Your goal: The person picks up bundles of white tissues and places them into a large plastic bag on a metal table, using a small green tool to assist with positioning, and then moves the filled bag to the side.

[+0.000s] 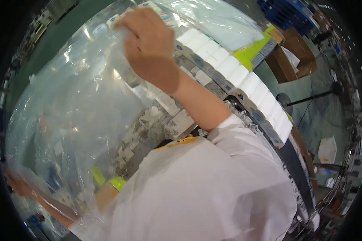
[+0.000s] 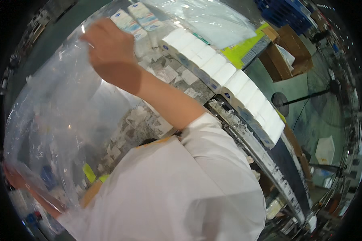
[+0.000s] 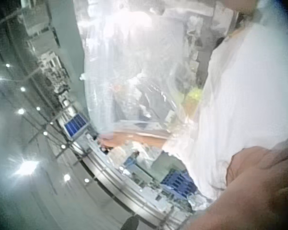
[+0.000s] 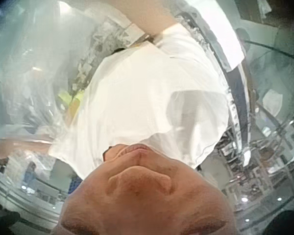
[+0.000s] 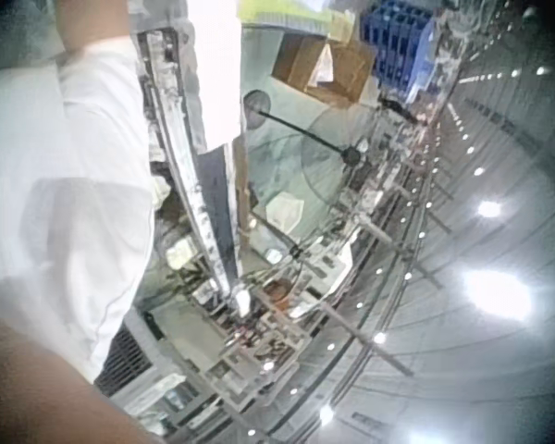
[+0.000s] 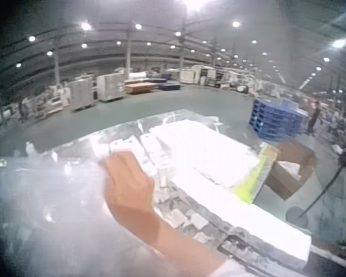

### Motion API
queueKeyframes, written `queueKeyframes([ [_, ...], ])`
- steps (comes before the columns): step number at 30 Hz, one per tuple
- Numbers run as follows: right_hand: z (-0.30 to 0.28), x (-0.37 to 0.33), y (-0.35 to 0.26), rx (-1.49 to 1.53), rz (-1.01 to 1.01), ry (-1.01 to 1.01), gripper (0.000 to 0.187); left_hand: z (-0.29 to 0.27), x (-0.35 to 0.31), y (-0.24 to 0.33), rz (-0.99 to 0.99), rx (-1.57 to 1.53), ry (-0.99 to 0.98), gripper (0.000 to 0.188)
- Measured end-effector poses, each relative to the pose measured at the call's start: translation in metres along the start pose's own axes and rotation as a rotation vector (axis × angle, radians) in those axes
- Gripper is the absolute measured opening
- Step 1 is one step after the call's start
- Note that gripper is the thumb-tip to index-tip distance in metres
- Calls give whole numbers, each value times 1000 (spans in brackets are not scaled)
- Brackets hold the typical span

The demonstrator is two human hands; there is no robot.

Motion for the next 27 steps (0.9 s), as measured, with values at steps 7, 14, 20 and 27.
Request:
queueKeyframes([
  [7,-101,-215,110,-47,579,-1690,39,-9,-318,121,37,-523,-1451,38],
  [14,-199,-90,290,-1089,752,-788,58,-1,-181,250,-67,-969,-1602,70],
  [20,-180,-140,260,-885,942,-1272,74,51,-122,435,-569,-1463,-1460,51],
  [27,-170,-245,198,-345,1382,-314,54,63,-196,573,-951,-1175,-1836,53],
])
Point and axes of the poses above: each hand's wrist, its own x-axis towards the middle knuckle, its own z-axis out of the palm, y = z × x, the point moved 4 cm from there along x, towards the middle knuckle, and after that the axes turned 10 degrees about y, right-handed, at the moved point
